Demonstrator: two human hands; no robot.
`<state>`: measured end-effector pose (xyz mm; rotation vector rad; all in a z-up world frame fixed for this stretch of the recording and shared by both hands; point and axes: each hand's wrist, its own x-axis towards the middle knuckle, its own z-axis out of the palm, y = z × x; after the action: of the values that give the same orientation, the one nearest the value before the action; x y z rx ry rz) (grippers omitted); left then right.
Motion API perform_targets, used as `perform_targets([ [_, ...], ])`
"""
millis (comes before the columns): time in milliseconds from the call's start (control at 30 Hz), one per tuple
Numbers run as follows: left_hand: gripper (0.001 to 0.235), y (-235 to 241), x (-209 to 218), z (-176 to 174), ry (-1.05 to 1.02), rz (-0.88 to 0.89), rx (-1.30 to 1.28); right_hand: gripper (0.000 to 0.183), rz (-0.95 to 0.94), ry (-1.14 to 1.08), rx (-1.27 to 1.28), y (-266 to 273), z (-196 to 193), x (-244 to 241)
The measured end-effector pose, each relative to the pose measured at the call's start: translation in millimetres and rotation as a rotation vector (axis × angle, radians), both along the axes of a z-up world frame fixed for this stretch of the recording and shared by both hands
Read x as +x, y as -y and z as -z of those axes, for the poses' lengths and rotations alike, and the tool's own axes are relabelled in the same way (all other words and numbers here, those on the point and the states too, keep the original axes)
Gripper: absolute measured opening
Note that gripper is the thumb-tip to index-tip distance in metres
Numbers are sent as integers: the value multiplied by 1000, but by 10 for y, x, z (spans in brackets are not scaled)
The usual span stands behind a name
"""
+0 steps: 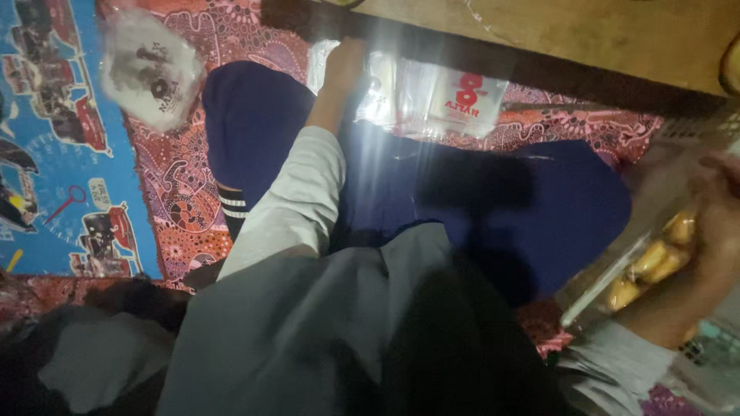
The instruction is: The person sits on the floor and repeatedly places round buns into clear plastic bags, then ties the bags shut. The packaged buns are placed into a nearby plastic basket.
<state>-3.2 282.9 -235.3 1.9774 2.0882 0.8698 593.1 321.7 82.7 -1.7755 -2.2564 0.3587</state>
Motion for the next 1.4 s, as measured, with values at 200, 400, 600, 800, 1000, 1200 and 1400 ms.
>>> perform_targets([
  [200, 21, 205, 295, -657, -222, -55, -454, 39, -224, -503, -371, 323, 508, -2068],
  [400, 16, 714, 662, -1838, 207, -56, 39, 28, -302, -510, -463, 148, 737, -3537],
  [600, 22, 970, 479, -2507, 1144, -191, -329, 20, -498, -623, -411, 348, 341, -3674],
  [800, 14, 1028, 559, -2576, 979, -59, -34, 25, -550, -531, -131, 553, 3, -3693],
  [1000, 37, 1068, 547, -2567, 1278, -81, -94, 18, -647, -583, -117, 615, -336, -3717],
  [1200, 46, 1139, 576, -2753, 1126, 10, 27, 31, -350, -640, -273, 617, -469, -3724],
  [1400, 24, 1108, 579, -2795, 1323, -1, -74, 26, -516, -674, -267, 569, -469, -3694],
])
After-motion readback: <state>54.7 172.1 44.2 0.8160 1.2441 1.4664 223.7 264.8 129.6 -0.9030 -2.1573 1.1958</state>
